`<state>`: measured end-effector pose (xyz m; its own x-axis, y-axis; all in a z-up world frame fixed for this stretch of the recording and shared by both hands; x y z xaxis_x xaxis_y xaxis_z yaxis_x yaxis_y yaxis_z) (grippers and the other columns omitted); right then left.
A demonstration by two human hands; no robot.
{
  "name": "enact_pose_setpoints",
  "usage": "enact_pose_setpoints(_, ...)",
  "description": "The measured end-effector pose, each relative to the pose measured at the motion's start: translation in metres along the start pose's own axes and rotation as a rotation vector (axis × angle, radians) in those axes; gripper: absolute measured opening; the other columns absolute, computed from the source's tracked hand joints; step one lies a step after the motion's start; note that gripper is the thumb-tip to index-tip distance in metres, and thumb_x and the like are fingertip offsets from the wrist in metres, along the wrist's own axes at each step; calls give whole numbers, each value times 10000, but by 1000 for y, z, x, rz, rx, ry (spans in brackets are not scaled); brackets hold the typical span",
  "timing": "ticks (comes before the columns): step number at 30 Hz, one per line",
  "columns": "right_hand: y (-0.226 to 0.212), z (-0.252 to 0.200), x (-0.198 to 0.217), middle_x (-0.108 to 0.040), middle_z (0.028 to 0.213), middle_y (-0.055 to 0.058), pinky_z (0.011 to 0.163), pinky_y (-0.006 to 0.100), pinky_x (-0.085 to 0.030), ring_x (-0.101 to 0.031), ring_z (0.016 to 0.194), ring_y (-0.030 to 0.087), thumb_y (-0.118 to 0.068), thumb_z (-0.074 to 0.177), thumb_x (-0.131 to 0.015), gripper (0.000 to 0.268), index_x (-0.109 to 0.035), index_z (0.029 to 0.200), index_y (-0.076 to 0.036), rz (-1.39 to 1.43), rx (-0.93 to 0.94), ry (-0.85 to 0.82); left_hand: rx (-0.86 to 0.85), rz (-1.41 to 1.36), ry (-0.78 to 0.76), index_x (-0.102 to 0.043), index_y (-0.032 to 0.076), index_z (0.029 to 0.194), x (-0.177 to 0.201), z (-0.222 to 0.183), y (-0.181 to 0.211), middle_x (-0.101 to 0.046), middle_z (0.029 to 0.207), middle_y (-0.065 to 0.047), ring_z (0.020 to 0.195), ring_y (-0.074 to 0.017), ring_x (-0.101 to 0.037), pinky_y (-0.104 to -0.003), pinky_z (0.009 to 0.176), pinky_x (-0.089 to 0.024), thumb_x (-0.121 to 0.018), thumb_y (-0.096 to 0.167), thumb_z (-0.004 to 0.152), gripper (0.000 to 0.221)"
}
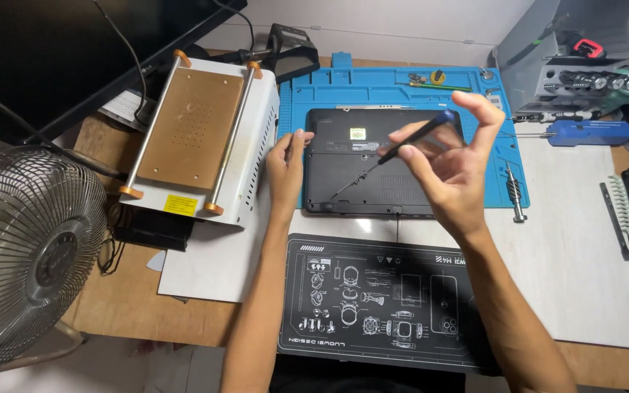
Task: Disassembling a laptop by removing screws with a screwdriver and prying off the back access panel.
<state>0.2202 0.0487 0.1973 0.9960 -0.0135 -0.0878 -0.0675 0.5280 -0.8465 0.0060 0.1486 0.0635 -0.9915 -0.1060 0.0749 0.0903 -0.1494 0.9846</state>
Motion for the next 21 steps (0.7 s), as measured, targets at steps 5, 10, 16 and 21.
enact_pose_setpoints(5, -35, 15, -42, -410, 1299, 192, 991, 489, -691, -679, 1079, 342, 207, 1044, -574, 607, -257, 1394, -174, -95, 245, -211, 2, 12, -22, -760, 51, 1037, 1, 0, 8, -771, 1032, -44, 1038, -154, -700, -274, 955, -524, -482, 348, 1026, 406)
enact_pose_setpoints(10, -28, 7, -67, -573, 1220, 232, 993, 457, -689, -741, 1101, 339, 149, 1017, -654, 562, -321, 1378, -126, -222, 294, -286, 21, 41, -35, -751, 40, 1085, 1, 2, 2, -777, 1072, -89, 1072, -196, -713, -309, 983, -531, -486, 318, 1029, 388)
enact_pose_setpoints(16, 14, 2, -93, -729, 1072, 174, 843, 513, -624, -776, 956, 363, 64, 984, -621, 358, -457, 1292, -13, -310, 207, -386, 98, 35, -63, -757, 89, 1128, 2, 4, -6, -740, 1099, -202, 1110, -345, -690, -458, 1014, -519, -525, 410, 1071, 400)
enact_pose_setpoints(21, 19, -2, -95, -754, 1032, 198, 820, 542, -610, -771, 945, 406, 11, 1009, -600, 311, -434, 1268, -31, -417, 165, -448, 98, 9, -59, -752, 57, 1144, 2, 4, -2, -737, 1113, -245, 1120, -389, -688, -469, 1020, -518, -530, 392, 1070, 408)
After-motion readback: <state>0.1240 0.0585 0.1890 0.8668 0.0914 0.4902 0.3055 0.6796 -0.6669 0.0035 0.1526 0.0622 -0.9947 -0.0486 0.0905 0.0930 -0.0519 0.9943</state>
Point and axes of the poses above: each hand's wrist, its own z-axis towards the middle knuckle, its own x-axis out of the back of the hand, y = z × x, the point moved 7 cm from there along z, towards the middle knuckle
